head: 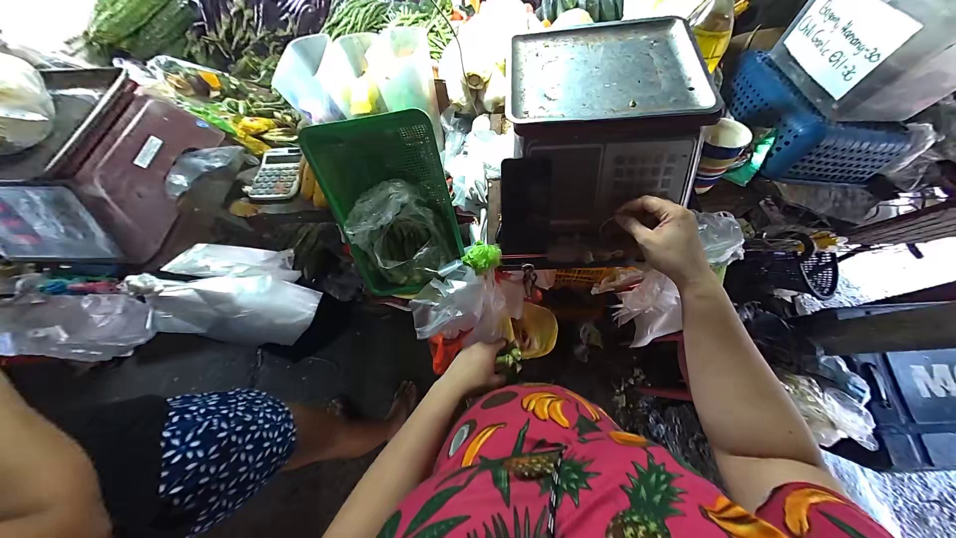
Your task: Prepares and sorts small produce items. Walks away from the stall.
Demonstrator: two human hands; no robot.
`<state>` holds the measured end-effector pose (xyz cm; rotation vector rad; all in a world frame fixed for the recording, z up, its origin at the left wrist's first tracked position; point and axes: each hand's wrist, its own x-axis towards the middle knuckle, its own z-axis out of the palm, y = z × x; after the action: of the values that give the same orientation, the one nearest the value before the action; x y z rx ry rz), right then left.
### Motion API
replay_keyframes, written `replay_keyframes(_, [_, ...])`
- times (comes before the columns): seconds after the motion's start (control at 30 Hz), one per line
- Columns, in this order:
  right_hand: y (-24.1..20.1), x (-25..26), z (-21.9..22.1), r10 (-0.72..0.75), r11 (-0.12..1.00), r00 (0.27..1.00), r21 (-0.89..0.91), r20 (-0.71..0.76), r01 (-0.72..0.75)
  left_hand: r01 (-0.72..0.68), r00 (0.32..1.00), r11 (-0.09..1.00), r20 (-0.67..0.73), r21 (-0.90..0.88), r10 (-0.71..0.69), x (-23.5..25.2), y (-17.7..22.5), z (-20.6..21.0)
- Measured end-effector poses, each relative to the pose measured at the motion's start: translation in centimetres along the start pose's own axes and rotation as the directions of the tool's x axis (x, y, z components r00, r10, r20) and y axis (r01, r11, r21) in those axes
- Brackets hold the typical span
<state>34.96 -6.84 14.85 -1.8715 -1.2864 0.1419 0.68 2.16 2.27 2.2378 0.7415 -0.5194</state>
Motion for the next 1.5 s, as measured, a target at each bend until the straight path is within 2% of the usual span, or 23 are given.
replay_keyframes(0.1, [-0.3, 0.4, 0.2, 0.100, 0.988, 0.994, 0.118, -0.032, -0.095, -0.021, 0.997, 0.997, -0.076, -0.073, 0.016, -0.3, 0.5, -0.9])
replay_keyframes(0.27, [-0.3, 0.8, 0.7, 0.153, 0.943, 0.986, 0.307, -0.067, -0.125, -0.121, 0.973, 0.974, -0.216, -0.191, 0.078, -1.1, 1.3, -2.4])
replay_keyframes(0.33, [-0.3, 0.9, 0.7, 0.089, 0.960, 0.996, 0.268, 0.000, -0.086, -0.160, 0.962, 0.968, -0.252, -0.195, 0.108, -1.4, 1.5, -2.8])
replay_keyframes(0.43, [-0.1, 0.9, 0.9, -0.096, 0.995, 0.983, 0.043, 0.159, 0.091, -0.193, 0.951, 0.962, -0.276, -0.191, 0.136, -1.8, 1.8, -3.3])
replay_keyframes(0.5, [0.2, 1.0, 1.5, -0.180, 0.982, 0.965, -0.023, 0.189, 0.187, -0.205, 0.949, 0.962, -0.277, -0.179, 0.150, -1.8, 1.9, -3.2])
replay_keyframes(0.6, [0.0, 1.1, 1.5, -0.213, 0.977, 0.974, -0.007, 0.081, 0.214, -0.217, 0.947, 0.960, -0.277, -0.176, 0.164, -1.8, 1.9, -3.0])
replay_keyframes(0.7, [-0.3, 1.3, 1.6, -0.115, 0.991, 0.992, 0.056, -0.053, 0.118, -0.239, 0.941, 0.957, -0.282, -0.167, 0.186, -1.9, 1.7, -2.5])
replay_keyframes(0.8, [-0.4, 1.3, 1.3, 0.020, 0.975, 0.994, 0.223, -0.103, 0.004, -0.240, 0.938, 0.956, -0.296, -0.171, 0.182, -2.0, 1.7, -2.4])
replay_keyframes(0.93, [-0.3, 1.5, 1.4, 0.221, 0.850, 0.968, 0.510, -0.121, -0.130, -0.288, 0.890, 0.926, -0.425, -0.244, 0.164, -2.2, 2.1, -2.4])
replay_keyframes(1.0, [-0.7, 1.5, 1.3, 0.326, 0.711, 0.942, 0.678, -0.079, -0.189, -0.347, 0.844, 0.886, -0.514, -0.308, 0.152, -2.3, 2.5, -2.6])
replay_keyframes(1.07, [-1.8, 1.0, 0.9, 0.331, 0.558, 0.943, 0.798, 0.039, -0.229, -0.405, 0.803, 0.829, -0.583, -0.385, 0.122, -2.4, 3.1, -3.0])
replay_keyframes(1.1, [-2.6, 0.4, 0.7, 0.260, 0.560, 0.962, 0.800, 0.081, -0.218, -0.430, 0.789, 0.797, -0.606, -0.424, 0.104, -2.5, 3.4, -3.3])
replay_keyframes(1.2, [-6.5, -2.4, 1.8, -0.067, 0.729, 0.992, 0.684, 0.105, -0.023, -0.495, 0.754, 0.711, -0.653, -0.499, 0.067, -2.8, 4.5, -4.4])
replay_keyframes(1.27, [-8.5, -4.3, 3.9, -0.314, 0.792, 0.943, 0.578, 0.110, 0.197, -0.526, 0.735, 0.701, -0.673, -0.483, 0.088, -2.9, 5.0, -4.9])
replay_keyframes(1.33, [-10.1, -5.8, 5.5, -0.462, 0.854, 0.869, 0.354, 0.178, 0.382, -0.531, 0.710, 0.752, -0.690, -0.391, 0.143, -3.1, 5.6, -5.4])
replay_keyframes(1.4, [-11.3, -6.6, 6.5, -0.460, 0.886, 0.830, 0.101, 0.317, 0.453, -0.411, 0.705, 0.884, -0.693, -0.224, 0.153, -3.6, 6.5, -5.8])
replay_keyframes(1.47, [-11.5, -6.5, 7.4, -0.334, 0.923, 0.824, -0.018, 0.458, 0.384, -0.278, 0.671, 0.959, -0.724, -0.046, 0.159, -4.1, 7.0, -5.8])
replay_keyframes(1.5, [-11.4, -6.2, 7.6, -0.246, 0.952, 0.819, -0.028, 0.519, 0.304, -0.252, 0.646, 0.968, -0.748, -0.021, 0.152, -4.3, 6.9, -5.8])
